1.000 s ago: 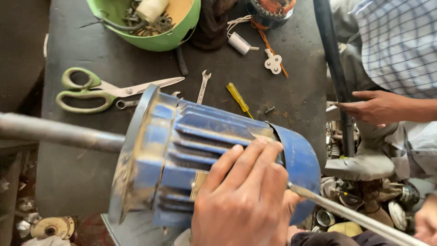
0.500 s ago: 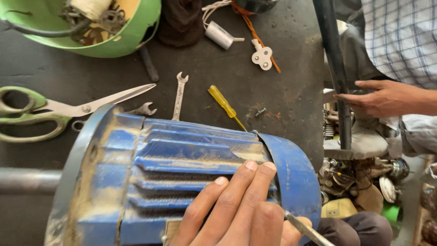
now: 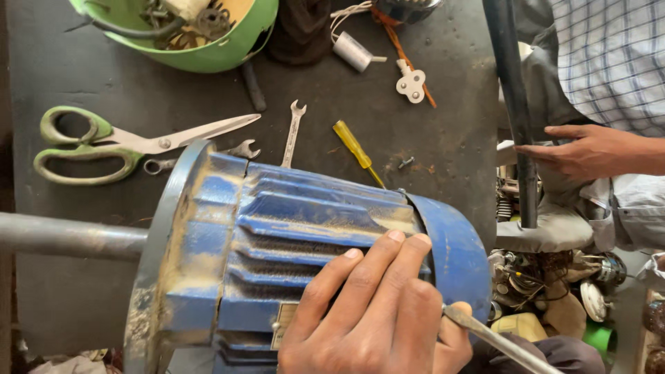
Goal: The person uses a screwdriver to loosen and remove screws from the casing of a blue electric motor. They rotate the motor to access different screws and place the removed screws on the workbench.
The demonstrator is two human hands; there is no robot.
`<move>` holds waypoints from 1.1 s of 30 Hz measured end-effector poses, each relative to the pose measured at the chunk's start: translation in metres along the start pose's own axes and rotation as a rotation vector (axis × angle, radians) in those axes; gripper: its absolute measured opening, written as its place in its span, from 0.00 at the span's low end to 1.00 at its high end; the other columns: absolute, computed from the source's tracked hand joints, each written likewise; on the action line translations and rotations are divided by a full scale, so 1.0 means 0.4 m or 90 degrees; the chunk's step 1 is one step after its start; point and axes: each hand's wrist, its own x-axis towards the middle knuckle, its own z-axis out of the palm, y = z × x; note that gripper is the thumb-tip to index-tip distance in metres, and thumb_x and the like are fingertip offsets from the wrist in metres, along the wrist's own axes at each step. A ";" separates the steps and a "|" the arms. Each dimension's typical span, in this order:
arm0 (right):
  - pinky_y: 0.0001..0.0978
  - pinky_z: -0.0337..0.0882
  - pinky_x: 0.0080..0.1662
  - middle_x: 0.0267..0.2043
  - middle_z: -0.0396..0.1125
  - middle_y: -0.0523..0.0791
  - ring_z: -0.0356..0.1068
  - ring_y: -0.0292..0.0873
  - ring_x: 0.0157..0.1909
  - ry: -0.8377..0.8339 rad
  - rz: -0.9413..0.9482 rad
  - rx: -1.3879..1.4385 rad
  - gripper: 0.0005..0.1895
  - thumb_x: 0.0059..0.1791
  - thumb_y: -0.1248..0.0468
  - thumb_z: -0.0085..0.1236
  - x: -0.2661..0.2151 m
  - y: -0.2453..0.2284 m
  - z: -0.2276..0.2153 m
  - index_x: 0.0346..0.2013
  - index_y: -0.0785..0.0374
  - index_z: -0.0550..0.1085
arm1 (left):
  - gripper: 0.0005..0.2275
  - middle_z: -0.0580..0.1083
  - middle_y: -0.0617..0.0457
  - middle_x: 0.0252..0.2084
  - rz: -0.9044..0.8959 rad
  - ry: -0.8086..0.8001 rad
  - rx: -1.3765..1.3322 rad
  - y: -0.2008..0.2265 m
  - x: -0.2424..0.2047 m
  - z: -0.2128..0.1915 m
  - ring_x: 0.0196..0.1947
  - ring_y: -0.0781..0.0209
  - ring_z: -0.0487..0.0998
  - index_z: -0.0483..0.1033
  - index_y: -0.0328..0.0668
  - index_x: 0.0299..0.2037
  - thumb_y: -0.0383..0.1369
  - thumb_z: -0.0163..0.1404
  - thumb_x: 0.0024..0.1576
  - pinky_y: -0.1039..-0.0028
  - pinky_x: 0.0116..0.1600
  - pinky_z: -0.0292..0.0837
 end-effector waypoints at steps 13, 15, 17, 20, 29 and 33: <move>0.54 0.38 0.74 0.80 0.37 0.47 0.27 0.47 0.80 -0.015 -0.082 0.474 0.25 0.59 0.61 0.42 -0.058 0.129 -0.019 0.70 0.66 0.58 | 0.12 0.78 0.47 0.51 0.031 0.040 -0.080 0.008 0.003 -0.031 0.58 0.55 0.78 0.75 0.38 0.40 0.36 0.57 0.50 0.62 0.66 0.68; 0.52 0.43 0.71 0.80 0.40 0.51 0.31 0.51 0.79 0.051 -0.007 0.390 0.23 0.59 0.63 0.42 -0.056 0.136 -0.014 0.67 0.70 0.58 | 0.13 0.77 0.47 0.50 0.040 0.036 -0.086 0.006 -0.005 -0.033 0.59 0.54 0.77 0.75 0.39 0.40 0.35 0.57 0.49 0.62 0.66 0.68; 0.50 0.48 0.69 0.79 0.43 0.53 0.35 0.52 0.79 0.087 0.033 0.392 0.25 0.58 0.61 0.40 -0.057 0.138 -0.012 0.67 0.73 0.57 | 0.12 0.77 0.47 0.50 0.052 0.037 -0.095 0.004 -0.013 -0.031 0.59 0.53 0.77 0.74 0.42 0.40 0.34 0.58 0.49 0.62 0.66 0.67; 0.49 0.49 0.68 0.77 0.44 0.53 0.36 0.52 0.76 0.068 0.026 0.416 0.24 0.58 0.60 0.40 -0.063 0.139 -0.026 0.65 0.72 0.57 | 0.11 0.76 0.47 0.51 0.049 0.030 -0.100 0.004 -0.026 -0.022 0.61 0.53 0.75 0.74 0.44 0.42 0.35 0.58 0.52 0.62 0.67 0.66; 0.47 0.50 0.63 0.70 0.45 0.53 0.38 0.50 0.69 0.034 0.057 0.368 0.21 0.60 0.58 0.41 -0.070 0.169 -0.066 0.61 0.71 0.58 | 0.12 0.76 0.47 0.54 0.050 0.036 -0.103 0.002 -0.033 -0.012 0.64 0.51 0.76 0.75 0.44 0.44 0.35 0.57 0.53 0.59 0.70 0.65; 0.46 0.51 0.61 0.67 0.46 0.53 0.40 0.50 0.66 0.021 0.077 0.352 0.19 0.60 0.57 0.41 -0.073 0.174 -0.067 0.59 0.70 0.58 | 0.11 0.77 0.47 0.55 0.037 0.027 -0.097 0.002 -0.033 -0.011 0.64 0.52 0.76 0.75 0.41 0.44 0.36 0.57 0.55 0.60 0.70 0.66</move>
